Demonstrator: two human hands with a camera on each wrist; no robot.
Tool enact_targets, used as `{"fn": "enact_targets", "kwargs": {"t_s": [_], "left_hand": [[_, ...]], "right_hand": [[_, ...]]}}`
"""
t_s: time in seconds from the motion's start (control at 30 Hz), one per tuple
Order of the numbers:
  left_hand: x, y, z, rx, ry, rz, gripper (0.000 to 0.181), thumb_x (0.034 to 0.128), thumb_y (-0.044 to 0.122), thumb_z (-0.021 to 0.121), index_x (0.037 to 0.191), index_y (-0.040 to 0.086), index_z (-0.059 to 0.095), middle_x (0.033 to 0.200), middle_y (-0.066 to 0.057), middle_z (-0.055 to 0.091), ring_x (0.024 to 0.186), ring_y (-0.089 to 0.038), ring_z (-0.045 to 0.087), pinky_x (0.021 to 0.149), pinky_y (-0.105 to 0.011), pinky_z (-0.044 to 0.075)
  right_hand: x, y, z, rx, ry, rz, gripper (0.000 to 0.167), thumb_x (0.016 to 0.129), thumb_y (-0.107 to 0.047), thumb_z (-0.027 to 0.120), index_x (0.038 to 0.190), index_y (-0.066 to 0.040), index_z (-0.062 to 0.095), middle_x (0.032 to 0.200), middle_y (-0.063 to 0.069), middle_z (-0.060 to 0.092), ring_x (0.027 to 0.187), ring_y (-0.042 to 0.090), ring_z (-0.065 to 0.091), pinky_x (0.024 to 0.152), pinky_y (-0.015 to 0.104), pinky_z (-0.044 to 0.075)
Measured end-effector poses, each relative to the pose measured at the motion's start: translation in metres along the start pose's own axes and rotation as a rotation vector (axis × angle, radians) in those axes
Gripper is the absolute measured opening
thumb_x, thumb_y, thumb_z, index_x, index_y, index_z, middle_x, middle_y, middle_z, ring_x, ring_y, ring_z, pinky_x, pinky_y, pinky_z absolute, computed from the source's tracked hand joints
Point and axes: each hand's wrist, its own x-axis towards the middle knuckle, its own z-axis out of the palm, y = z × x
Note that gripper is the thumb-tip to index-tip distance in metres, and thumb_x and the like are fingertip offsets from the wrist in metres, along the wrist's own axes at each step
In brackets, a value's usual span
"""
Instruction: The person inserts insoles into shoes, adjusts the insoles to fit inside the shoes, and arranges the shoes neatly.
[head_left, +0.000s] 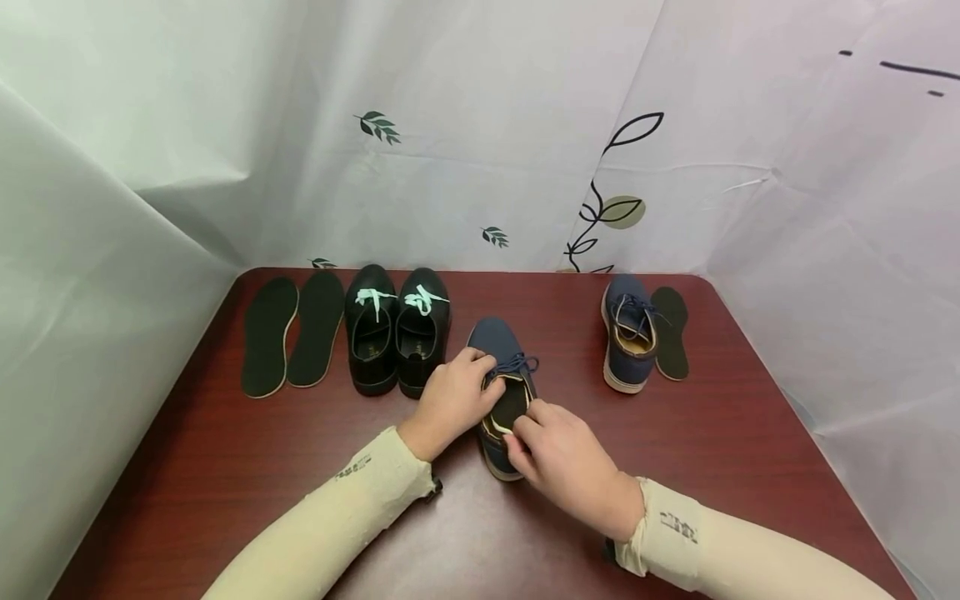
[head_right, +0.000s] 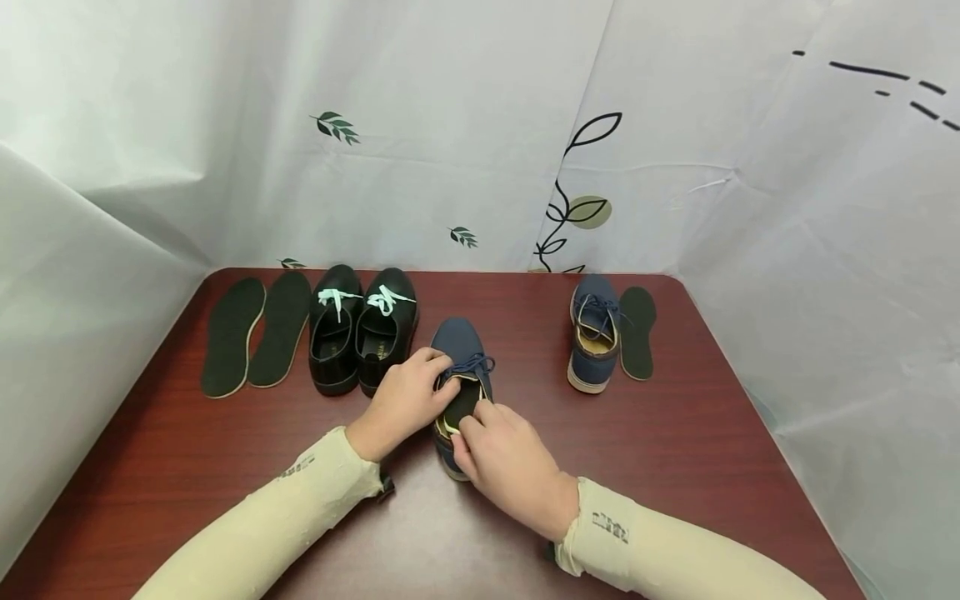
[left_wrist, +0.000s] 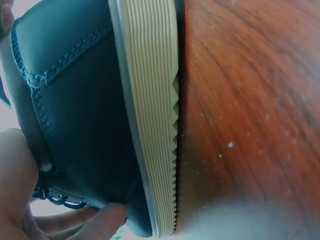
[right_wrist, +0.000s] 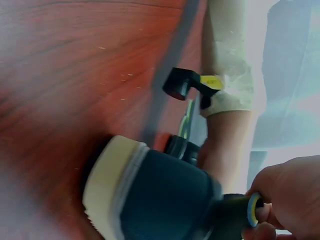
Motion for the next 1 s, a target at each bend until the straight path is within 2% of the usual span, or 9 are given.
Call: {"fn": "enact_targets", "kwargs": {"t_s": [0.17,0.43,0.63,0.83,1.0], "left_hand": [[0.000,-0.001,0.000,-0.004,0.001,0.004,0.025,0.0952,0.034,0.064,0.110,0.016,0.075,0.112,-0.008,0.069,0.078,-0.029,0.072,0.070,-0.042,0.059],[-0.001,-0.002,0.000,-0.021,-0.013,0.000,0.027,0.0960,0.034,0.063,0.111,0.015,0.075,0.114,-0.009,0.069,0.080,-0.030,0.072,0.072,-0.043,0.059],[-0.001,-0.003,0.000,-0.020,-0.008,0.010,0.025,0.0963,0.035,0.063,0.108,0.016,0.074,0.113,-0.008,0.069,0.082,-0.028,0.072,0.072,-0.042,0.059],[0.000,-0.002,0.000,-0.021,-0.014,0.002,0.027,0.0965,0.035,0.061,0.111,0.016,0.074,0.112,-0.008,0.069,0.083,-0.028,0.072,0.073,-0.042,0.059],[-0.001,-0.001,-0.001,-0.029,-0.020,-0.005,0.028,0.0961,0.036,0.062,0.112,0.016,0.074,0.111,-0.008,0.069,0.083,-0.028,0.072,0.074,-0.043,0.059]], "right_hand": [[-0.001,0.004,0.008,-0.020,0.023,-0.015,0.017,0.089,-0.019,0.069,0.074,-0.013,0.063,0.073,-0.001,0.048,0.062,0.013,0.043,0.057,0.027,0.043],[0.007,0.012,0.021,-0.035,0.016,0.004,0.017,0.091,-0.020,0.070,0.076,-0.014,0.065,0.075,-0.001,0.050,0.061,0.014,0.044,0.057,0.029,0.044],[0.013,0.013,0.021,-0.042,-0.085,0.025,0.019,0.095,-0.024,0.068,0.078,-0.015,0.067,0.074,-0.002,0.048,0.061,0.012,0.041,0.056,0.027,0.042],[0.016,0.015,0.014,-0.029,-0.193,0.064,0.024,0.093,-0.034,0.071,0.076,-0.017,0.072,0.069,-0.006,0.047,0.061,0.011,0.043,0.057,0.027,0.042],[0.016,0.018,0.013,-0.020,-0.244,0.028,0.034,0.096,-0.039,0.066,0.072,-0.017,0.073,0.064,-0.006,0.052,0.061,0.013,0.046,0.063,0.029,0.043]]}}
